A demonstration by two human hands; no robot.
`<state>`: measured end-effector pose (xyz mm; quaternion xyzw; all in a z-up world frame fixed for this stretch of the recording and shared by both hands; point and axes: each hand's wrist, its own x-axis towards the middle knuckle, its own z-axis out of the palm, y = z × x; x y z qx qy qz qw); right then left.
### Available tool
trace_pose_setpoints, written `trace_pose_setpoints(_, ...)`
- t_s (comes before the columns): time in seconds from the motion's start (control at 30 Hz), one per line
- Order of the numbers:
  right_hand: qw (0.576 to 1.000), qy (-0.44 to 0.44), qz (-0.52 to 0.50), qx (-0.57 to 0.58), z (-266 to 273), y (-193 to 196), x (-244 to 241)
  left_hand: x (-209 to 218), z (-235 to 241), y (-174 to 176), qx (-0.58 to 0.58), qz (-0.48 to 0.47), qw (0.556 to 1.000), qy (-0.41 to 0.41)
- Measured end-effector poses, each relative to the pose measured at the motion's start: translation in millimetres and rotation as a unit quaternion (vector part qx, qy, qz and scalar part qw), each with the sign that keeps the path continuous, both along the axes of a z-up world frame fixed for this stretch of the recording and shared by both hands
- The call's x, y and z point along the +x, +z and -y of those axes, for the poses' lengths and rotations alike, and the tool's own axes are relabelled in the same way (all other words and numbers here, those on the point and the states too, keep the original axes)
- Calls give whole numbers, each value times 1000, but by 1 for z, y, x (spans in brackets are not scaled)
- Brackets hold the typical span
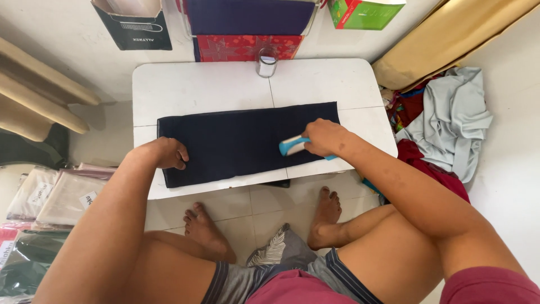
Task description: The person uses a lint roller to clean a dark piece of fabric on a white table, then folds the fabric multiple times into a compact square. The person repeatedly rolls the fabric and folds it in half.
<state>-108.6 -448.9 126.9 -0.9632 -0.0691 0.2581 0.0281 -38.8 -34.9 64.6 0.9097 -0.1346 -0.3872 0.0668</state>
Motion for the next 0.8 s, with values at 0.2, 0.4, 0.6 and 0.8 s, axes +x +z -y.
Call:
trace_pose_setpoints(0.2, 978, 194, 61, -38, -17, 26, -14, -3, 7, 7, 51, -32, 998, 11)
trace_pose_setpoints(0.4, 950, 287, 102, 70, -43, -5, -26, -11, 13, 5, 68, -77, 995, -4)
trace_pose_setpoints(0.6, 977, 179, 17, 118, 17, -5, -3, -18, 12, 13, 58, -74, 996, 3)
trace_pose_setpoints(0.8, 997, -20, -44, 63, 122, -4, 10, -20, 10, 14, 53, -79, 995, 15)
